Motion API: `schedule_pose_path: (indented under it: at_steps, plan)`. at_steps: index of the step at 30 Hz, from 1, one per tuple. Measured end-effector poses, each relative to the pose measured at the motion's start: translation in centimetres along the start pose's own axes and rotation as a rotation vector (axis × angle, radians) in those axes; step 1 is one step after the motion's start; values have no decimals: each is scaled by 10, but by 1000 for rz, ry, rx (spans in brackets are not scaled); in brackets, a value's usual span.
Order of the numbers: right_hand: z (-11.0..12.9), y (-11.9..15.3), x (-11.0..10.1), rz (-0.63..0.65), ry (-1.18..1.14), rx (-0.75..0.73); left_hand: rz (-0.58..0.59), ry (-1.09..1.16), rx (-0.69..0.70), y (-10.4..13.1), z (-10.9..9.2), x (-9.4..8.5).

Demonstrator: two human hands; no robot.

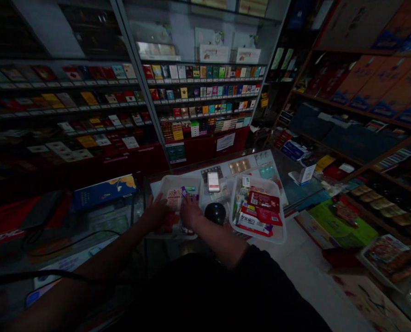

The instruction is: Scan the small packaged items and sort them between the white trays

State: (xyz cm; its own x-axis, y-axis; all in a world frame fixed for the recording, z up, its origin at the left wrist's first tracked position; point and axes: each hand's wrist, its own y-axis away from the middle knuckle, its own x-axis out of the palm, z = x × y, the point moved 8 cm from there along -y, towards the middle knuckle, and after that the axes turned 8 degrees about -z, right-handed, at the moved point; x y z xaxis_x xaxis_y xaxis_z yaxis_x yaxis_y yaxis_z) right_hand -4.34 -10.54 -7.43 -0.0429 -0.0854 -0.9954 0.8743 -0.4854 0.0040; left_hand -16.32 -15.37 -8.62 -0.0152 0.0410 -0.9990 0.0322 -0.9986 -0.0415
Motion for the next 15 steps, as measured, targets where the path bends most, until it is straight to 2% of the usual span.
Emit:
schedule_pose_path:
  at_steps: [3, 8, 15]
  plan:
    - [-5, -1, -4, -16, -6, 25, -12, 6, -4, -4, 5, -7]
    - [-13, -1, -5, 31, 10, 3, -3, 4, 58, -3, 9, -18]
    - [-17, 0, -5, 51, -25, -3, 58, -13, 76, 0, 17, -23]
